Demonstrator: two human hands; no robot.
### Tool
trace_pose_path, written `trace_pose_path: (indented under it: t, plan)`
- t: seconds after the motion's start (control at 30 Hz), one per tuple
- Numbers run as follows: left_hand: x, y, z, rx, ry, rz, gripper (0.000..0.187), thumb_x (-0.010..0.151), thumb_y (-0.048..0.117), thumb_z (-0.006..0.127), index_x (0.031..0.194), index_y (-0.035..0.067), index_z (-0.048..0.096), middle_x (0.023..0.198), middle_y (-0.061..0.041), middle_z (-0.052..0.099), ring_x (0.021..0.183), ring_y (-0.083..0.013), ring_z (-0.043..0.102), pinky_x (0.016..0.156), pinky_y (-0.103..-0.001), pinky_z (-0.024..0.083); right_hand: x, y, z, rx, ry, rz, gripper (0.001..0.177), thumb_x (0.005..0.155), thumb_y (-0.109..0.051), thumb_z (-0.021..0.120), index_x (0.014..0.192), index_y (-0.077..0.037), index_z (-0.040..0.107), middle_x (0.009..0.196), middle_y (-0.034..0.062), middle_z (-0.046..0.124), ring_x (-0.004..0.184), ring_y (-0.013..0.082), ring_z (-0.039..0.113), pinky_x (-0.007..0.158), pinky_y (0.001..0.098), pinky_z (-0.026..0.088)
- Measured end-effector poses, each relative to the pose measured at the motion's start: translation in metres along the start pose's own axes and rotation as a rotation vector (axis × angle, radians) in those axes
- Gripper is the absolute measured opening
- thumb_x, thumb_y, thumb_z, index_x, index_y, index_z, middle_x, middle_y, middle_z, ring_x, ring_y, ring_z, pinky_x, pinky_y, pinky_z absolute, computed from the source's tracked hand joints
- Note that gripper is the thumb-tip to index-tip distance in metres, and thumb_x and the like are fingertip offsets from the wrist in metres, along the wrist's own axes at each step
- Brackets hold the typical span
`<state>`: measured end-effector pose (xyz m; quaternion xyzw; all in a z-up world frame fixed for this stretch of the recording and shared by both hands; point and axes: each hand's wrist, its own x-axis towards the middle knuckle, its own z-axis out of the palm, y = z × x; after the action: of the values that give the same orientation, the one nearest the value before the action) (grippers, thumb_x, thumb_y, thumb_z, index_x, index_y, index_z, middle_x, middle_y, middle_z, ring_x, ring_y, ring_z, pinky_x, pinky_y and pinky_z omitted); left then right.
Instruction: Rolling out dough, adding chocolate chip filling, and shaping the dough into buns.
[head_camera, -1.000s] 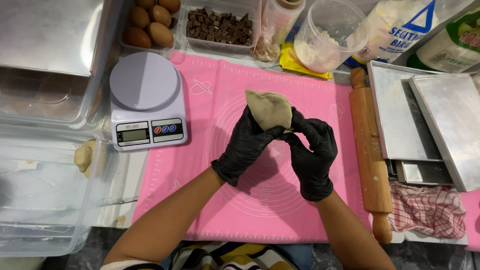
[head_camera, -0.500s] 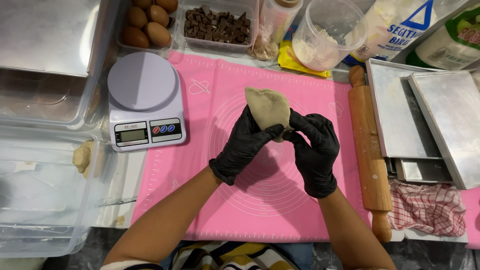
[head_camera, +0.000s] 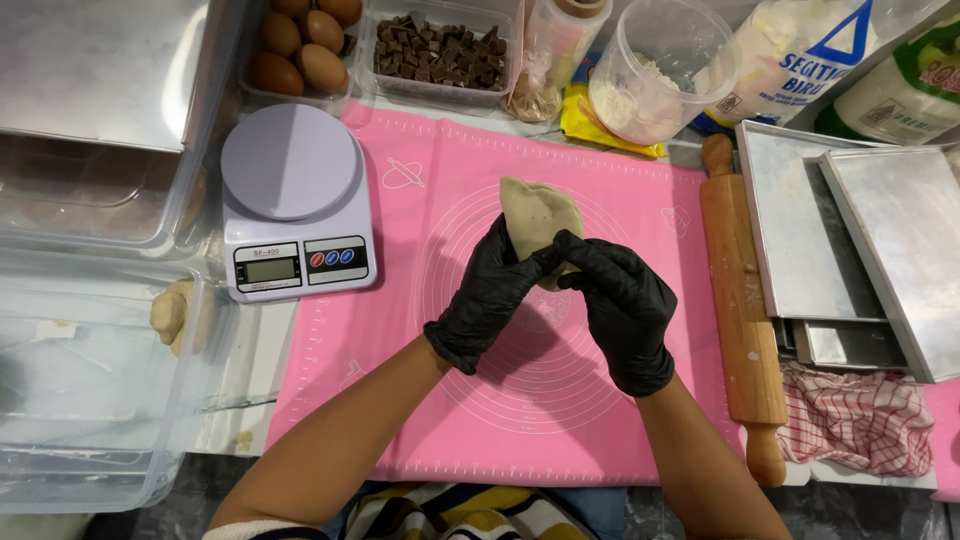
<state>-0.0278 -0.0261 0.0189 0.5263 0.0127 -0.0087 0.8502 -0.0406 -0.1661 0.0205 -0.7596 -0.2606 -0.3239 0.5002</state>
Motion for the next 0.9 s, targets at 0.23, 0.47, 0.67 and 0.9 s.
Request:
trace_pose_path:
  t: [0.23, 0.47, 0.67, 0.9]
  plan:
    - [-0.006, 0.005, 0.004, -0.035, -0.081, 0.030, 0.036, 0.086, 0.014, 0.082, 0.116, 0.001, 0.069, 0.106, -0.017, 0.076, 0.100, -0.0232, 0.073, 0.091, -0.037, 0.061, -0.009, 0.014, -0.006, -0.086, 0.047, -0.053, 0.018, 0.082, 0.010, 0.084, 0.099, 0.008, 0.077, 0.096, 0.0225, 0.073, 0.085, 0.0341, 0.073, 0.071, 0.0393, 0.061]
    - [-0.014, 0.014, 0.003, -0.018, -0.113, 0.000, 0.029, 0.090, 0.011, 0.077, 0.115, -0.004, 0.071, 0.105, -0.019, 0.076, 0.102, -0.0234, 0.070, 0.096, -0.039, 0.058, -0.013, 0.024, -0.010, -0.229, 0.089, -0.114, 0.005, 0.088, 0.003, 0.084, 0.088, 0.001, 0.080, 0.094, 0.0177, 0.071, 0.084, 0.0330, 0.072, 0.070, 0.0388, 0.060]
    - [-0.008, 0.003, 0.001, -0.214, -0.132, -0.066, 0.027, 0.093, 0.016, 0.077, 0.117, 0.008, 0.069, 0.106, -0.009, 0.077, 0.096, -0.0180, 0.074, 0.090, -0.032, 0.061, -0.013, 0.032, -0.011, -0.367, 0.055, -0.201, 0.016, 0.097, -0.022, 0.078, 0.084, -0.013, 0.079, 0.099, 0.0079, 0.071, 0.088, 0.0288, 0.070, 0.078, 0.0376, 0.057]
    - [-0.006, 0.004, 0.005, -0.178, -0.158, -0.079, 0.027, 0.092, 0.011, 0.078, 0.117, 0.006, 0.069, 0.106, -0.011, 0.077, 0.093, -0.0184, 0.074, 0.090, -0.034, 0.061, -0.008, 0.019, -0.012, -0.169, 0.042, -0.157, 0.017, 0.082, -0.008, 0.088, 0.093, 0.003, 0.080, 0.092, 0.0180, 0.074, 0.087, 0.0378, 0.072, 0.078, 0.0442, 0.059]
